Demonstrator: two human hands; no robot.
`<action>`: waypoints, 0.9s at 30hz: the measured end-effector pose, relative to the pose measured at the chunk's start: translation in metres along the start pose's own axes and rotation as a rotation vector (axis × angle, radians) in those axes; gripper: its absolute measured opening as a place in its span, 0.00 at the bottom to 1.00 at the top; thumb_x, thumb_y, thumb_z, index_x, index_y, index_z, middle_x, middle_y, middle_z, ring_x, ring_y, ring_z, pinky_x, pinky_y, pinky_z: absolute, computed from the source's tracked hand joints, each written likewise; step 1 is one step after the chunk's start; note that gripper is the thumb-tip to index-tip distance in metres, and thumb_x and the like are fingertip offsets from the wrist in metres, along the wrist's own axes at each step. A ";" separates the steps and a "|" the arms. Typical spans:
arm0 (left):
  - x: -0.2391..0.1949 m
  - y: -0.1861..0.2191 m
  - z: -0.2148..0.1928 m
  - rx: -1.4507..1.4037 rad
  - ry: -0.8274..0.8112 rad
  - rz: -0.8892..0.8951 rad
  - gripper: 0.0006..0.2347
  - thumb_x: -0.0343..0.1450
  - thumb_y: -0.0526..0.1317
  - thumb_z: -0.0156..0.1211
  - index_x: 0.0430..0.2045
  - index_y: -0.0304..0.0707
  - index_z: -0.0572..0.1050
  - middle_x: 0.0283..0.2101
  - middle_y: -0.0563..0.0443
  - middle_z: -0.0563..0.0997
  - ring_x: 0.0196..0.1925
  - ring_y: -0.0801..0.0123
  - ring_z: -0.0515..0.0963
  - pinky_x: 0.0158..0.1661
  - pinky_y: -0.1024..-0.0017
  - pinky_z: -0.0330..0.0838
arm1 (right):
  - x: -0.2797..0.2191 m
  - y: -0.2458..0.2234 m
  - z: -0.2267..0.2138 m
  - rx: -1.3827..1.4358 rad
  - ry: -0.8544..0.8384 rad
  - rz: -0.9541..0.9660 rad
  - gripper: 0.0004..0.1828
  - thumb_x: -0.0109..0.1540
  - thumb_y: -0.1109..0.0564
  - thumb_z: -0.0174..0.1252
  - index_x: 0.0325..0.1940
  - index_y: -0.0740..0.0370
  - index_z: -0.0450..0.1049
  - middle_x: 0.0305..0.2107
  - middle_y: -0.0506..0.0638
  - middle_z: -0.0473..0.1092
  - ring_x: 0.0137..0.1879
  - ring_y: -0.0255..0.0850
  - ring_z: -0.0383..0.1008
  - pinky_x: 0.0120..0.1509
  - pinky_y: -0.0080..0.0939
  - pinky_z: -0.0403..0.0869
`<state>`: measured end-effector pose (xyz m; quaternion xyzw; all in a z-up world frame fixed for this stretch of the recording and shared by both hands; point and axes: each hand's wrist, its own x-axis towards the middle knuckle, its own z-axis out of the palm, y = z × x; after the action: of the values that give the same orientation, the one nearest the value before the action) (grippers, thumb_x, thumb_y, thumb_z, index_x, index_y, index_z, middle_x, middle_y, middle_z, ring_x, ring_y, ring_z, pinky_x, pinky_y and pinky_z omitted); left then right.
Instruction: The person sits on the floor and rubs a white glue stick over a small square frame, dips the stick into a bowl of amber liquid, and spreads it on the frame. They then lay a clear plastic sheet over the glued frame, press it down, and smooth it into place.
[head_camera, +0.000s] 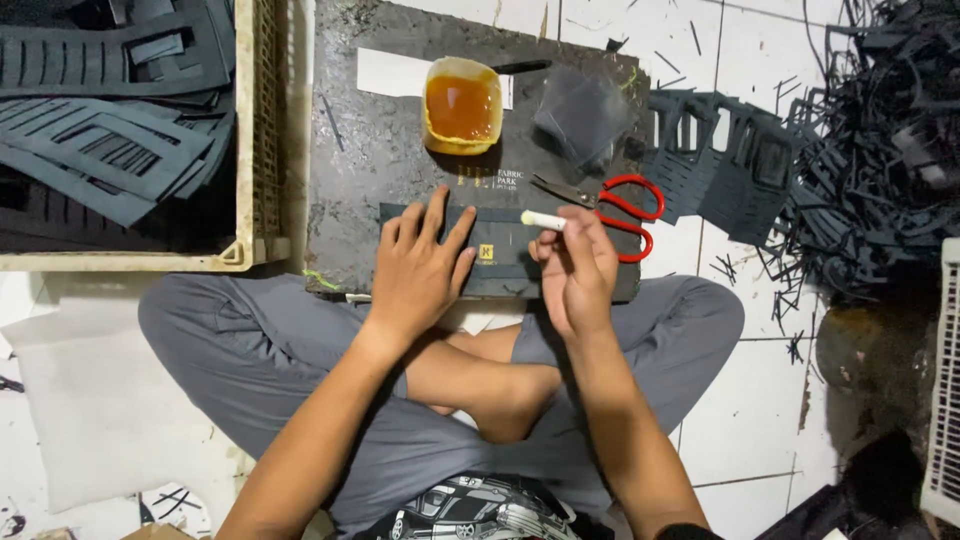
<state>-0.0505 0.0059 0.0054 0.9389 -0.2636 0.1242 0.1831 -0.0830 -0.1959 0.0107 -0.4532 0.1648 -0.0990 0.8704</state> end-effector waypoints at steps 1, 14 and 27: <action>0.001 -0.001 0.000 -0.001 0.007 -0.006 0.18 0.73 0.47 0.59 0.57 0.47 0.76 0.64 0.38 0.72 0.58 0.49 0.70 0.51 0.58 0.63 | 0.008 -0.002 0.009 -0.006 -0.008 0.000 0.13 0.70 0.56 0.54 0.55 0.66 0.70 0.29 0.58 0.74 0.32 0.40 0.72 0.43 0.41 0.69; 0.008 -0.005 -0.002 -0.044 -0.033 -0.074 0.18 0.74 0.49 0.57 0.57 0.48 0.76 0.64 0.36 0.70 0.55 0.51 0.70 0.48 0.59 0.64 | 0.120 -0.016 0.086 -1.251 -0.502 -0.878 0.04 0.67 0.60 0.65 0.46 0.58 0.80 0.30 0.49 0.74 0.37 0.48 0.76 0.45 0.43 0.75; 0.008 -0.003 -0.002 -0.044 -0.044 -0.077 0.18 0.74 0.47 0.57 0.58 0.47 0.75 0.65 0.34 0.68 0.55 0.52 0.67 0.49 0.60 0.62 | 0.114 -0.041 0.096 -1.262 -0.484 -0.689 0.02 0.68 0.64 0.63 0.43 0.61 0.78 0.29 0.56 0.73 0.36 0.56 0.76 0.43 0.50 0.73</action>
<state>-0.0425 0.0052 0.0090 0.9466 -0.2340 0.0904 0.2024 0.0578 -0.1832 0.0734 -0.9002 -0.1562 -0.1501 0.3778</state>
